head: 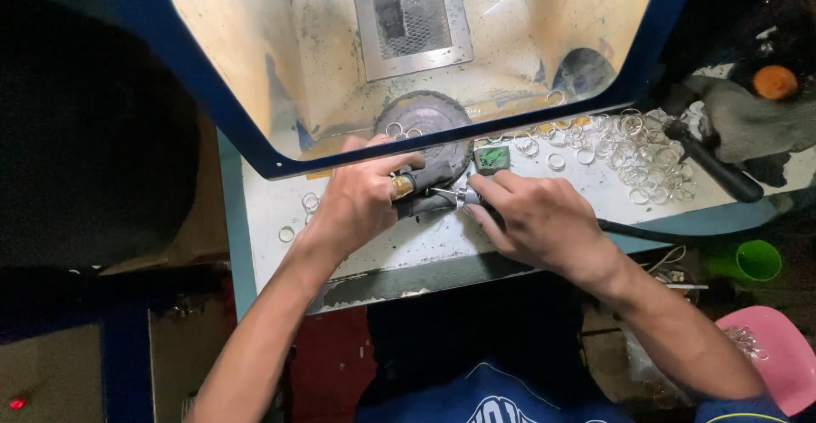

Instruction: The person uses a handheld rotary tool to grind the edges of small metal rings held with a finger guard. They repeatedly pick up rings, grind them against a rotating wheel, and place them back on the workbench.

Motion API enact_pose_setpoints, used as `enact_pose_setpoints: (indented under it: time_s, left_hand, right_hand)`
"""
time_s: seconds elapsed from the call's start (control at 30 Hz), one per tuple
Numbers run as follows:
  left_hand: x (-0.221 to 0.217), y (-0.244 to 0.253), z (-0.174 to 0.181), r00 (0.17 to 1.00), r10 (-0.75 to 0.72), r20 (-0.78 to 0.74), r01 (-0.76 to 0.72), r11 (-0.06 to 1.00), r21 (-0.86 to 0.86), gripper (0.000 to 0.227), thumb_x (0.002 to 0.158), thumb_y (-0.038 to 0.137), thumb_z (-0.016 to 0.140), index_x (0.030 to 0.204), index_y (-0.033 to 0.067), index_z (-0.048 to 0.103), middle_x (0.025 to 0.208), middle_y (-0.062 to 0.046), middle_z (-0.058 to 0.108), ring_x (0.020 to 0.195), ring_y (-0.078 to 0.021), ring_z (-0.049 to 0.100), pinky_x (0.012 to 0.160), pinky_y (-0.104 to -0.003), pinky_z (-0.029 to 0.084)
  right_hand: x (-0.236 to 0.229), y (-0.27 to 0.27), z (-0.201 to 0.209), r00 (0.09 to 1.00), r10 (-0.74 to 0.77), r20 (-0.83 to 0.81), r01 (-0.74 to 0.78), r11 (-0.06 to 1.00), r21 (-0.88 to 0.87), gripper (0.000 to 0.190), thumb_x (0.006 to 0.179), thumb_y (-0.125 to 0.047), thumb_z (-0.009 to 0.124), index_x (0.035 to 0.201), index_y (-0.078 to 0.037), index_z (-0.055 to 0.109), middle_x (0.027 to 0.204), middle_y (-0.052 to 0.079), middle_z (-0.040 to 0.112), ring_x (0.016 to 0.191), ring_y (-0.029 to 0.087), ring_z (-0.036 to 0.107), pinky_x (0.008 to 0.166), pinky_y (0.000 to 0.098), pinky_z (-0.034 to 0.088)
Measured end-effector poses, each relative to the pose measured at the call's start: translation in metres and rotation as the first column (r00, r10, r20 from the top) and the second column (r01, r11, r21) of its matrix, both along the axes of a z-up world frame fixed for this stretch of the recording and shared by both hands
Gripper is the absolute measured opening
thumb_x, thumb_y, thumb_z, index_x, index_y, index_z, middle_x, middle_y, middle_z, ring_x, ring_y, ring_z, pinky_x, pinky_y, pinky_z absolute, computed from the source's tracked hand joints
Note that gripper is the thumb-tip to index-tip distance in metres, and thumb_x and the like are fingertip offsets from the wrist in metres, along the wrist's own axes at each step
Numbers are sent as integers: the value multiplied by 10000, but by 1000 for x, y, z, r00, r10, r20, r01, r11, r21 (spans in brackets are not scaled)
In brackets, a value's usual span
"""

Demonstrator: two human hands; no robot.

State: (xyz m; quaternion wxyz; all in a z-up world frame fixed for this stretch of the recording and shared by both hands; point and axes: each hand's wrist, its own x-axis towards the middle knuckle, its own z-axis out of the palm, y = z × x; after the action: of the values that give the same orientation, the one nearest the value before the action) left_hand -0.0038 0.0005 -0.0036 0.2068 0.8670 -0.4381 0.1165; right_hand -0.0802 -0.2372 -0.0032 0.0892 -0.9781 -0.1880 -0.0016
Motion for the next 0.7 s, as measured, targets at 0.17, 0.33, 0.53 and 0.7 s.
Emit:
enact_pose_setpoints:
  time_s: [0.17, 0.33, 0.53, 0.7]
  left_hand:
    - [-1, -1, 1, 1000, 2, 10, -2, 1000, -8, 253, 560, -170, 770, 662, 62, 789, 919, -1, 758, 925, -238, 649, 763, -366, 462]
    - [-1, -2, 2, 1000, 4, 12, -4, 1000, -26, 255, 559, -177, 775, 674, 50, 790, 892, -14, 759, 906, -247, 653, 761, -379, 475]
    - [-1, -2, -1, 1000, 13, 8, -12, 1000, -27, 285, 557, -181, 782, 695, 67, 800, 897, -11, 760, 912, -239, 652, 758, -365, 470]
    - [-4, -3, 1, 999, 11, 32, -9, 997, -72, 328, 519, -214, 772, 686, 68, 781, 861, -10, 734, 897, -257, 651, 737, -376, 464]
  right_hand:
    - [-2, 2, 0, 1000, -29, 6, 29, 1000, 3, 426, 977, -417, 495, 1314, -197, 636, 747, 38, 630, 580, 292, 705, 541, 446, 596]
    - [-1, 2, -1, 999, -36, 6, 36, 999, 9, 418, 971, -412, 512, 1306, -196, 639, 750, 41, 631, 587, 305, 707, 538, 459, 595]
    - [0, -2, -4, 1000, 6, 1, -6, 1000, 12, 420, 981, -414, 485, 1310, -202, 639, 736, 33, 640, 579, 278, 708, 551, 421, 600]
    - [0, 0, -5, 999, 19, 27, -18, 999, -33, 413, 984, -415, 476, 1310, -212, 627, 733, 14, 635, 564, 242, 704, 548, 406, 603]
